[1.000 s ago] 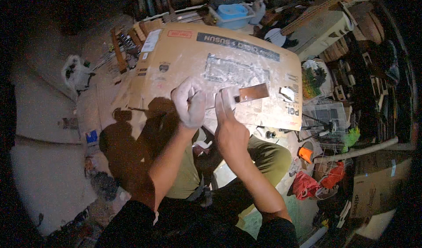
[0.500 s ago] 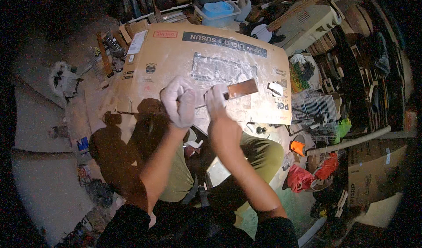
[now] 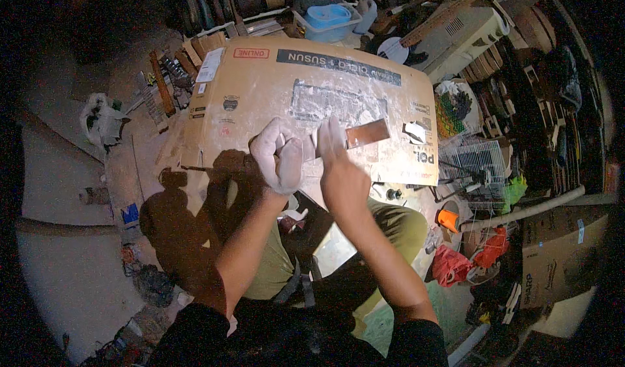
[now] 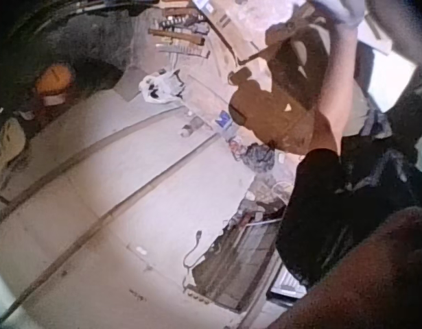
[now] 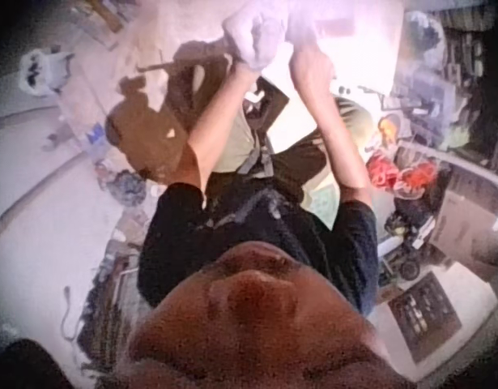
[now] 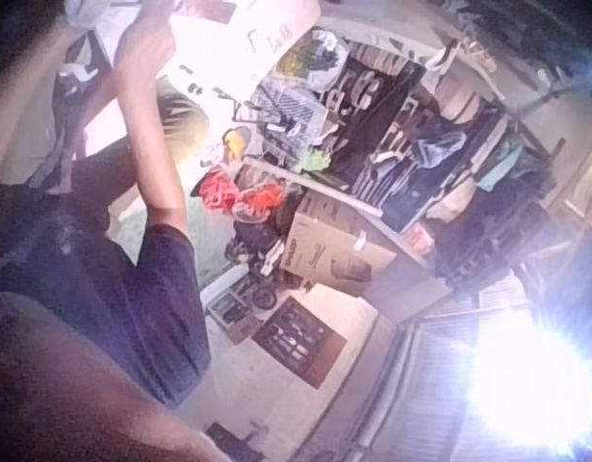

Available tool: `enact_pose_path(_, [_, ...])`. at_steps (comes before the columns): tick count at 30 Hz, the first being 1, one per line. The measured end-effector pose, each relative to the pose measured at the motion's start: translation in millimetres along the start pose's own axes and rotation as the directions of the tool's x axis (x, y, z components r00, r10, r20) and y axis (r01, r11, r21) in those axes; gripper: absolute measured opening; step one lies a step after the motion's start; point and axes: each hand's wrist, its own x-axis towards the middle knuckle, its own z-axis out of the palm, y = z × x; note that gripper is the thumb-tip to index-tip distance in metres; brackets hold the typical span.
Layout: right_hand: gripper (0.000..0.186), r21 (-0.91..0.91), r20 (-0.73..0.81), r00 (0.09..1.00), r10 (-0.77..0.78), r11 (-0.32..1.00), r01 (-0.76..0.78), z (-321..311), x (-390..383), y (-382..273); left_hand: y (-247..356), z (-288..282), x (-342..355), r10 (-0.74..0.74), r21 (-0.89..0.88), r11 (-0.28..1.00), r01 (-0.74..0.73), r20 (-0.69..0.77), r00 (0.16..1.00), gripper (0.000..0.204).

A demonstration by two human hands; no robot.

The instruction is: The person sands the surface of a wooden guitar body while holding it over a cardboard box.

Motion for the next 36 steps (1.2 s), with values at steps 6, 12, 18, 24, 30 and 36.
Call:
enact_pose_path(6, [0.064, 0.009, 0.064, 0.996, -0.066, 0.998, 0.066, 7.5, -3.9, 4.3, -1.1, -1.0, 6.0, -0.002, -0.010, 1.000, 0.002, -0.016, 1.000, 0.016])
enact_pose_path(12, [0.061, -0.131, 0.072, 0.994, -0.078, 0.988, 0.087, -6.5, -5.5, -8.3, -7.9, -2.5, 1.9, -0.009, -0.039, 0.999, 0.008, -0.036, 0.999, 0.016])
enact_pose_path(18, [0.059, -0.179, 0.026, 0.990, -0.142, 0.973, 0.144, 0.3, -7.8, -4.0, -6.5, -3.4, 4.3, -0.002, -0.028, 1.000, 0.002, -0.028, 1.000, 0.016])
enact_pose_path(24, [0.035, -0.048, 0.056, 0.995, 0.078, 0.996, -0.076, -9.5, 47.4, 70.3, -14.6, 9.2, -2.3, 0.108, -0.056, 0.992, -0.112, -0.069, 0.992, 0.023])
enact_pose_path(30, [0.067, 0.267, 0.176, 0.982, 0.074, 0.956, -0.120, -37.4, -15.4, 78.0, -8.3, -1.8, -0.2, 0.111, -0.028, 0.993, -0.111, -0.010, 0.994, 0.015])
enact_pose_path(36, [0.085, 0.184, 0.310, 0.951, 0.014, 0.980, -0.074, -46.3, -16.1, 24.2, -41.8, -7.6, -22.6, 0.275, -0.034, 0.961, -0.275, 0.003, 0.961, 0.042])
